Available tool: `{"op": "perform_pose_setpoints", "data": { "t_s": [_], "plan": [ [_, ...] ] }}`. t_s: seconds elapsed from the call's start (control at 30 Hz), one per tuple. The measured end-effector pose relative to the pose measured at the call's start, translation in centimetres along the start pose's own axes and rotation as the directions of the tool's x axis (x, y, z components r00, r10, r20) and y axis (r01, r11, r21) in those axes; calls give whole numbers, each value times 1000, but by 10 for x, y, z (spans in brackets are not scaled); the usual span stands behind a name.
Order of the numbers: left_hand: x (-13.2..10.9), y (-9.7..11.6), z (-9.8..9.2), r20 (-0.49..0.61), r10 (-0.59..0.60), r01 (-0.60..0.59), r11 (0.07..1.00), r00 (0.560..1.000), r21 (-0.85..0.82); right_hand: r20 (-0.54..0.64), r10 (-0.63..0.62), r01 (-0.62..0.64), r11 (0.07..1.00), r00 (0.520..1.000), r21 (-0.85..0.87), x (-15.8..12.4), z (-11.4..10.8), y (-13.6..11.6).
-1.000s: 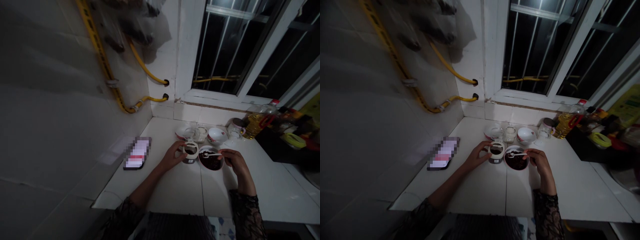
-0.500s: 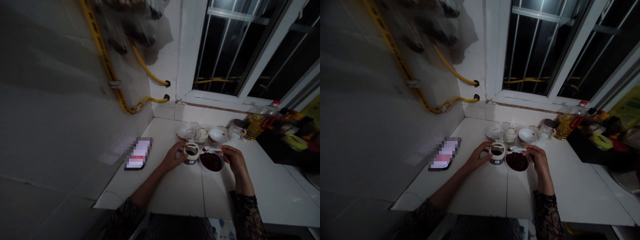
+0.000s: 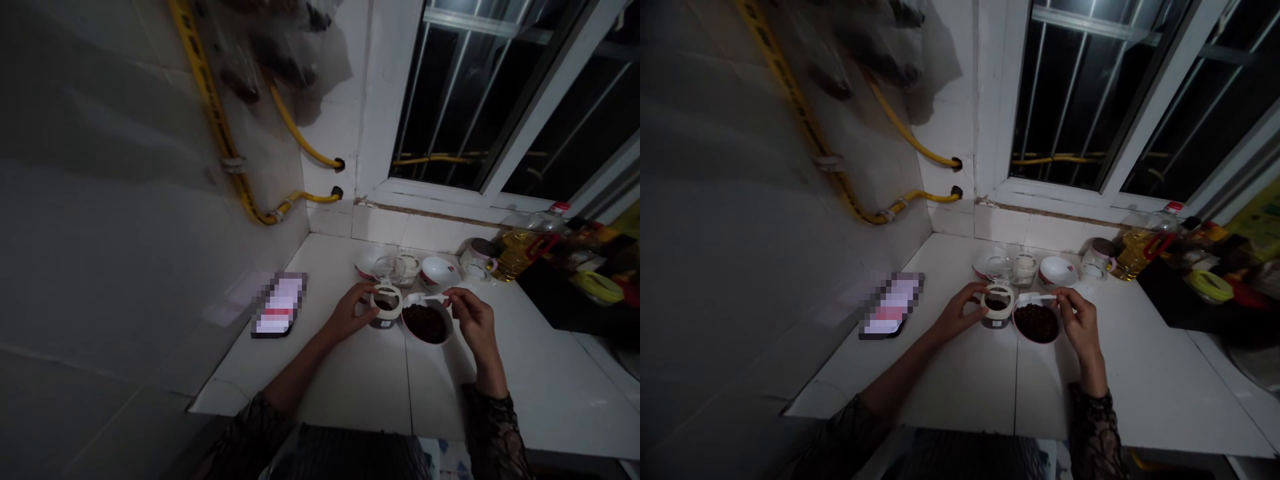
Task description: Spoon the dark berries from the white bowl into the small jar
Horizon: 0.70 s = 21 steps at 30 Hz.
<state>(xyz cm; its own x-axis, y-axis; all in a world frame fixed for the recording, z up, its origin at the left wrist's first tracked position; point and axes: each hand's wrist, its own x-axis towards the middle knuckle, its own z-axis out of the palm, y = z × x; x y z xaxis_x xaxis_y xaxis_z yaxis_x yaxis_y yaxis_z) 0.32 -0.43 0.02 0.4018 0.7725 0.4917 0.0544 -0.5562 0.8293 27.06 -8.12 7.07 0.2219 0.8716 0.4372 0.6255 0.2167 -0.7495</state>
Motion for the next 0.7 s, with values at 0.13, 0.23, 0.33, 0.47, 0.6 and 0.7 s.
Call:
{"op": "perform_pose_setpoints", "data": {
  "t_s": [0.13,0.23,0.33,0.47,0.6,0.7],
  "plan": [
    [0,0,0,1,0,0,1000,1000,-15,79,14,0,985,997,-171,5,-8,16],
    [0,1,-1,1,-14,14,1000,1000,-20,155,27,17,960,988,-278,4,2,17],
    [0,2,-1,-3,-20,19,999,1000,-25,232,45,3,980,972,-201,3,13,12],
    [0,1,-1,-8,-14,14,1000,1000,-25,275,97,-81,994,957,-68,3,12,8],
    [0,-1,-1,-8,-3,3,1000,1000,-19,307,145,-152,988,941,-1,4,7,8],
    [0,-1,-1,1,-11,11,1000,1000,-21,309,207,-219,976,928,4,5,8,9]
  ]
}}
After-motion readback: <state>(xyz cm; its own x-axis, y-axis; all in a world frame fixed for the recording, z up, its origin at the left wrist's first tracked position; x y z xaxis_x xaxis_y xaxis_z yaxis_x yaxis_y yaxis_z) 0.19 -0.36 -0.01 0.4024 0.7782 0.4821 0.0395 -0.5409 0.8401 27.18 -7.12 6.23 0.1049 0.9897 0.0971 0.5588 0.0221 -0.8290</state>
